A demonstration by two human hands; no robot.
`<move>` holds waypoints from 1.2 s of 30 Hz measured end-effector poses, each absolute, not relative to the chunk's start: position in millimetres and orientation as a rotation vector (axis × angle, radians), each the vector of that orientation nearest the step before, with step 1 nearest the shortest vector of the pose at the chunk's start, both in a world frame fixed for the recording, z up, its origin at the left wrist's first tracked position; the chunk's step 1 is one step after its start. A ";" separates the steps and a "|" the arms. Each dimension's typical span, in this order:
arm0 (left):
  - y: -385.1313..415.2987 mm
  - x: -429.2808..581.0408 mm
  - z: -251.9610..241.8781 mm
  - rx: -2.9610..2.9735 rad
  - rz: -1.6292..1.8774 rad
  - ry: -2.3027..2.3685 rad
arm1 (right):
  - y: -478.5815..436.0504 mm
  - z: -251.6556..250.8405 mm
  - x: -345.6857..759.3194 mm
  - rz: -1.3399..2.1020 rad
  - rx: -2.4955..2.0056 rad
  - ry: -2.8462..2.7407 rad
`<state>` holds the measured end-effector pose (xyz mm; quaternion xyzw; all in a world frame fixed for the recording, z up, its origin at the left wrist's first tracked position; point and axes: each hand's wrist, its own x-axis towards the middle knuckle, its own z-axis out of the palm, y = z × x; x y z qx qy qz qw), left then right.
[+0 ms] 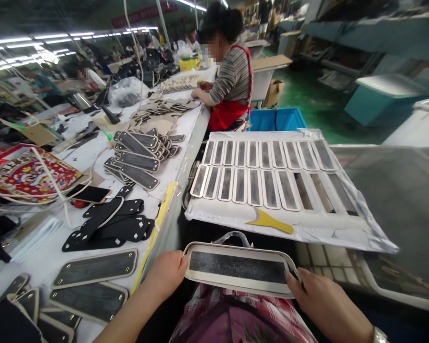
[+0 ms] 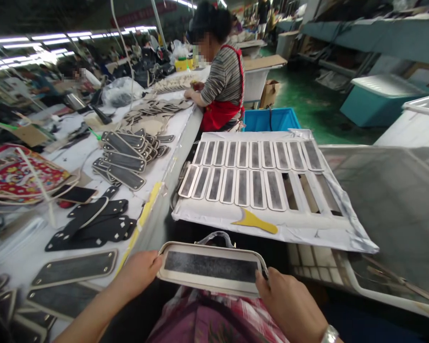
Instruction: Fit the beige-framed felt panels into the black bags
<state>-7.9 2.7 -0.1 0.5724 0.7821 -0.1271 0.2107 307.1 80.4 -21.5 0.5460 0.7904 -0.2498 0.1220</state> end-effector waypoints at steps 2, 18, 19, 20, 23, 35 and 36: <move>4.0 -7.6 0.2 1.585 -0.369 2.172 | 81.0 -24.8 309.9 -0.587 1.447 2.419; -9.7 -27.2 -13.2 1.053 0.336 1.816 | 85.9 -24.8 306.8 -0.602 1.334 2.406; -10.3 -27.6 -13.6 0.968 0.379 1.774 | 86.2 -24.1 306.5 -0.602 1.324 2.409; -10.0 -27.1 -13.3 0.948 0.377 1.771 | 86.3 -23.4 306.2 -0.603 1.323 2.408; -4.3 -22.1 -10.1 1.250 0.104 1.971 | 86.1 -21.3 305.4 -0.602 1.365 2.395; 1.3 -8.3 -1.3 1.583 -0.339 2.107 | 88.7 -25.5 306.8 -0.612 1.306 2.434; 2.0 -8.3 -0.5 1.581 -0.342 2.101 | 88.5 -26.2 306.7 -0.615 1.325 2.433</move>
